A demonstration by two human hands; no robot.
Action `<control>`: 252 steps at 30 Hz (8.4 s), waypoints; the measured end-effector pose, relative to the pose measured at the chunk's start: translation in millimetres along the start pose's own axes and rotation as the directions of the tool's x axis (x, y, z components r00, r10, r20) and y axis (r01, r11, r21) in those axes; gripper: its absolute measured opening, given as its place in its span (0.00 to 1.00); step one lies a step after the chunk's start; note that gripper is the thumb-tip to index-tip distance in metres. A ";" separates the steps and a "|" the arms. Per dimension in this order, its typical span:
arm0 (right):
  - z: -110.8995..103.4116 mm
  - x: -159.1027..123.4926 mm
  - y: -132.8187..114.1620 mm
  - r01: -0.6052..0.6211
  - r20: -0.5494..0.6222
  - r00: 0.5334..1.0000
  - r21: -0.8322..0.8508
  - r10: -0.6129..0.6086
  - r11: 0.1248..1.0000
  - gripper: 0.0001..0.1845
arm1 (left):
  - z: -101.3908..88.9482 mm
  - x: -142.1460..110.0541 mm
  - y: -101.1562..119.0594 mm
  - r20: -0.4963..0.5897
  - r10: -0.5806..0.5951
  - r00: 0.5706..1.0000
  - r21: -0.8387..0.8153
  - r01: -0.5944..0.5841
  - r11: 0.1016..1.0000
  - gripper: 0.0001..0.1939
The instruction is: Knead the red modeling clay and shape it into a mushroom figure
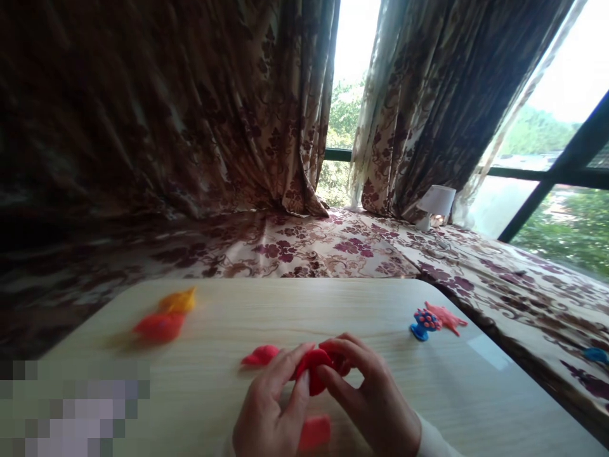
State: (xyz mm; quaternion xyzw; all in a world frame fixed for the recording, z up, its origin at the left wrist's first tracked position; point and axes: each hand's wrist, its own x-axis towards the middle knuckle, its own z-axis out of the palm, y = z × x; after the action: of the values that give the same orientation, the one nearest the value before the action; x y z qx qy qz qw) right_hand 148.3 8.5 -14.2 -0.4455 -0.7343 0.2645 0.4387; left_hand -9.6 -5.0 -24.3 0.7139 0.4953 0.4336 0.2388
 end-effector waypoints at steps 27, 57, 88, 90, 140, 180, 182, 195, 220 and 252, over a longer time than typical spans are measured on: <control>-5.6 -2.9 -4.2 0.086 0.003 0.996 -0.050 -0.086 0.995 0.08 | 2.7 -0.5 13.2 0.087 -0.248 0.965 -0.274 0.263 0.925 0.09; -8.8 -1.6 -14.0 0.167 -0.039 0.985 -0.043 -0.169 0.985 0.08 | -7.3 7.7 21.4 0.351 -0.214 0.912 -0.664 0.403 0.630 0.14; -13.3 -3.5 -19.9 0.312 0.020 0.949 -0.210 -0.315 0.927 0.13 | -4.9 7.8 15.2 0.376 -0.254 0.891 -0.700 0.453 0.552 0.14; -13.2 -3.5 -20.4 0.297 -0.006 0.953 -0.164 -0.302 0.941 0.12 | -5.0 7.8 14.0 0.375 -0.267 0.888 -0.745 0.460 0.483 0.14; -14.2 -3.6 -18.3 0.309 0.021 0.951 -0.137 -0.309 0.941 0.12 | -7.2 7.5 17.1 0.446 -0.239 0.862 -0.752 0.506 0.422 0.15; -16.2 -5.8 -18.4 0.193 0.489 0.872 -0.276 -0.035 0.941 0.09 | -13.3 24.2 7.7 0.291 -0.648 0.704 -0.875 0.470 0.117 0.04; -13.0 -6.5 -19.4 0.191 0.460 0.887 -0.288 -0.040 0.938 0.04 | -13.6 23.4 8.2 0.276 -0.627 0.729 -0.878 0.456 0.143 0.06; -10.9 -3.8 -17.7 0.062 0.037 0.998 -0.072 -0.060 0.995 0.06 | -10.9 13.3 15.6 0.069 -0.377 0.924 -0.639 0.331 0.695 0.13; 1.7 -0.7 -23.2 -0.453 0.337 0.891 0.673 0.303 0.584 0.17 | -24.4 16.2 22.1 0.091 -0.204 0.975 -0.491 0.222 0.842 0.12; -6.7 1.9 -29.3 -0.344 0.354 0.928 0.683 0.121 0.644 0.15 | -26.4 15.1 2.4 0.001 0.461 0.888 0.186 -0.453 0.872 0.20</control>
State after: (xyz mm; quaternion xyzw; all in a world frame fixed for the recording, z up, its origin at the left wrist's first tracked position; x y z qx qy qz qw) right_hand 141.4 -3.4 12.6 -0.2815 -0.5551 0.6506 0.4352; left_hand -29.0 5.5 -3.2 0.8197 0.3551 0.4463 0.0530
